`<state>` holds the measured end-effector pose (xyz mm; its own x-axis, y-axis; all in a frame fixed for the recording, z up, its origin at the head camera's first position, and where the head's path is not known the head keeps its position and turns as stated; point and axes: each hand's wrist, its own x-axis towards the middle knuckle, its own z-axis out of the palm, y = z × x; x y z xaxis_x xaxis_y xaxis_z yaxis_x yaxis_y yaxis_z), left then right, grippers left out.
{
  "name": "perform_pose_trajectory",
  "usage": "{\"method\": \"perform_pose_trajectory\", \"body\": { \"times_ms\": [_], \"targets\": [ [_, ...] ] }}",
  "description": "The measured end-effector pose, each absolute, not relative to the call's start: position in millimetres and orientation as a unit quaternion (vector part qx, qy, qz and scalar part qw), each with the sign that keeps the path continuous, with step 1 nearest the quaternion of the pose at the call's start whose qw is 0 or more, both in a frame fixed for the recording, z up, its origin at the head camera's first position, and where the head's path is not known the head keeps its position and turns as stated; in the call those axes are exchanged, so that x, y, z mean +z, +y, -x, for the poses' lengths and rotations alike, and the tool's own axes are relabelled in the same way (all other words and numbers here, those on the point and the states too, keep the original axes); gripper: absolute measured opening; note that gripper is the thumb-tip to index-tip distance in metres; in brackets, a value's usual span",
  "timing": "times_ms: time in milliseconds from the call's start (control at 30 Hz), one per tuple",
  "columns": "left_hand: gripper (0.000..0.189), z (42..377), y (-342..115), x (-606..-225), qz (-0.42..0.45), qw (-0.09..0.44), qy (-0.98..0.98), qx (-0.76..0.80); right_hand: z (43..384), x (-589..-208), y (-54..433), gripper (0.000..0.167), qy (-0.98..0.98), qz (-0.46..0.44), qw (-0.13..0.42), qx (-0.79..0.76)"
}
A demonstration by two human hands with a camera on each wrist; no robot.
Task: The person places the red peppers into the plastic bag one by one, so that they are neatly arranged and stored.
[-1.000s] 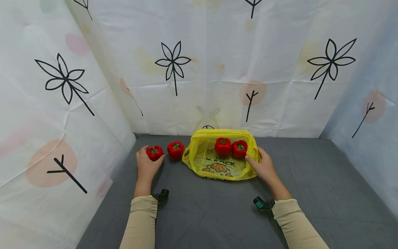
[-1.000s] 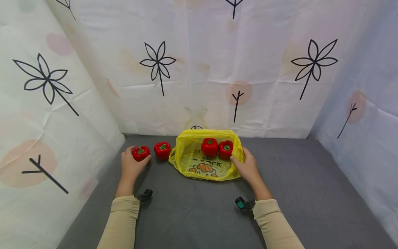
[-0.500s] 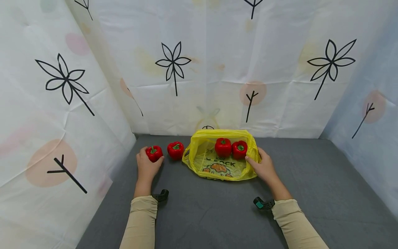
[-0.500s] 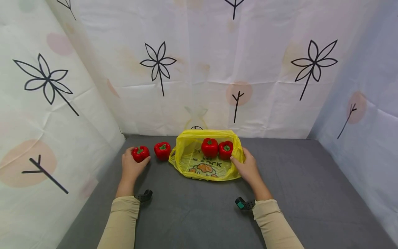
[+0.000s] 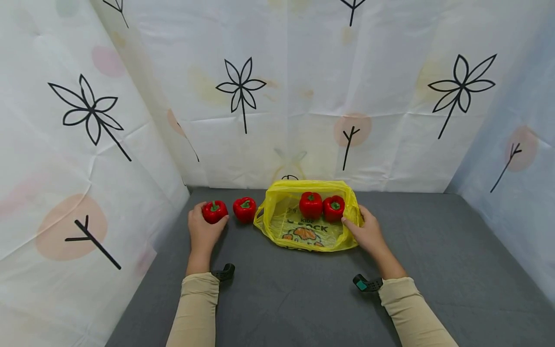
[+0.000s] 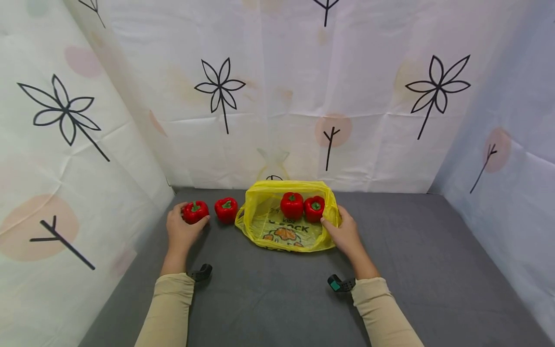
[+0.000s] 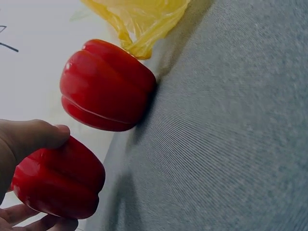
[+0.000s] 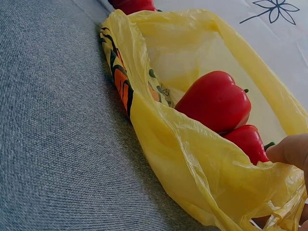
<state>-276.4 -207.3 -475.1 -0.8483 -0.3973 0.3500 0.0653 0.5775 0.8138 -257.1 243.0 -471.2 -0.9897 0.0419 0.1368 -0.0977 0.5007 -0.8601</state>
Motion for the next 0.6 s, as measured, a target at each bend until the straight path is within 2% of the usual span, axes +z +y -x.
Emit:
{"method": "perform_pose_trajectory", "body": {
  "times_ms": [300,600],
  "targets": [
    [0.075,272.4,-198.9,-460.7,-0.086,0.276,-0.840,-0.458,257.3,-470.6,242.9,0.070,-0.864,-0.018,0.065,0.499],
    [0.076,267.1,-189.6,-445.8,-0.070,0.265,-0.834,-0.480,257.1,-470.6,242.9,0.070,-0.863,-0.019,0.064,0.501]
  ]
}}
